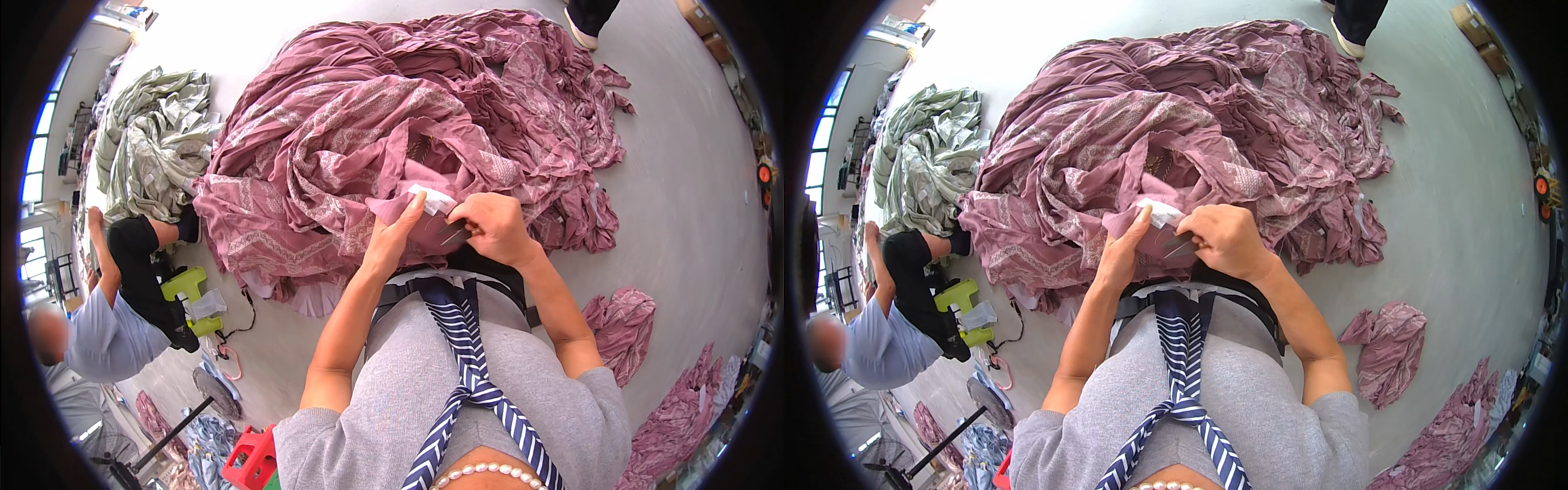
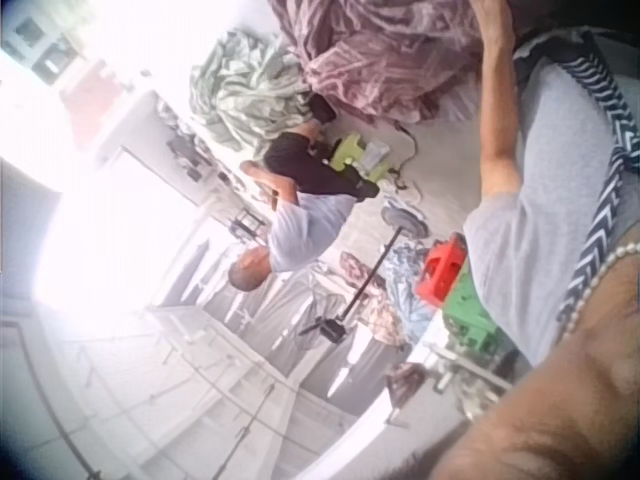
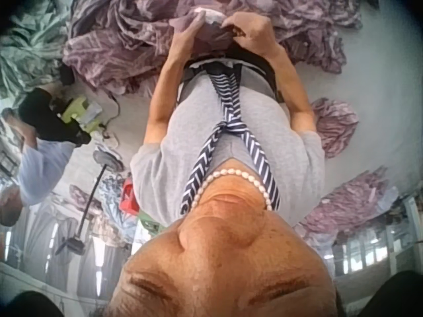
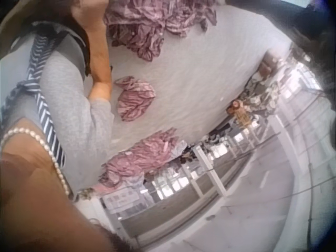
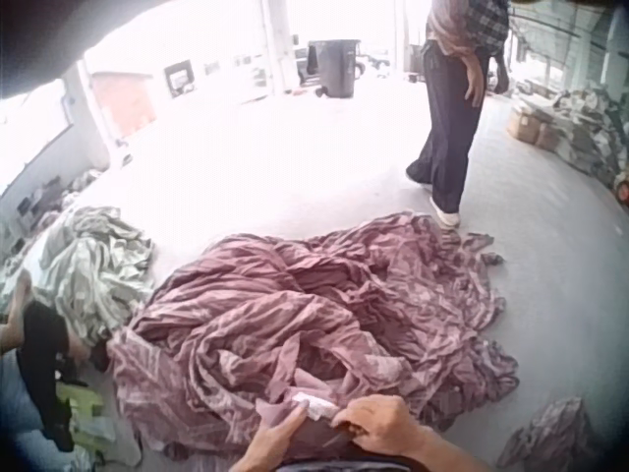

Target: The person removes tags from a pile of dusty pink fabric pieces using a small blade. They pick up each piece, cut the tag, and place the fabric back on the pile.

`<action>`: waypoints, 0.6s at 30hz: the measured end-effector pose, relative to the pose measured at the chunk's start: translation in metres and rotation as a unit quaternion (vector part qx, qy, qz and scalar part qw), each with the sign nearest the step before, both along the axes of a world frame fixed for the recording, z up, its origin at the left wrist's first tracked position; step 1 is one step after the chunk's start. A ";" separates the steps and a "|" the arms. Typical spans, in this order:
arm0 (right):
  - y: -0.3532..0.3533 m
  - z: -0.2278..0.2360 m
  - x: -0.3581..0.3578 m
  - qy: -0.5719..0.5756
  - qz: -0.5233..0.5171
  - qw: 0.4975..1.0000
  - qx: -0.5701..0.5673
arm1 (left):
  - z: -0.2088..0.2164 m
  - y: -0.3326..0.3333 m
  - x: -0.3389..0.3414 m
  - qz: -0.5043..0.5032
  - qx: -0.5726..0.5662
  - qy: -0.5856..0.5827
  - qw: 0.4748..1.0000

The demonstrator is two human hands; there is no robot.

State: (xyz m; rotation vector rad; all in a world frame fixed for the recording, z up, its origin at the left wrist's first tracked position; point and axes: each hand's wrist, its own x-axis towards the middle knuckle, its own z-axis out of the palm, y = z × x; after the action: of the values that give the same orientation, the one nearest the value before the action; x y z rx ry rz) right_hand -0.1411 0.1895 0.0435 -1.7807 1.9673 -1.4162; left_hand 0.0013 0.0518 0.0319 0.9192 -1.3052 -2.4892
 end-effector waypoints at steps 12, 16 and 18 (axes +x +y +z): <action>-0.033 0.012 -0.004 -0.226 -0.053 0.954 0.190 | -0.006 0.013 0.010 0.018 -0.116 0.031 0.993; -0.032 0.008 -0.005 -0.320 -0.020 0.938 0.129 | 0.000 0.009 0.009 0.022 -0.076 0.037 0.996; -0.032 0.008 -0.008 -0.432 -0.013 0.895 0.106 | 0.003 0.009 0.009 0.027 -0.074 0.033 0.996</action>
State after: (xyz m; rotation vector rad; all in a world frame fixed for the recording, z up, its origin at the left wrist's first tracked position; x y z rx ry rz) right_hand -0.1491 0.1573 0.0518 -0.7854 1.5514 -1.5376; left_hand 0.0100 0.0609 0.0350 0.8193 -1.4012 -2.3253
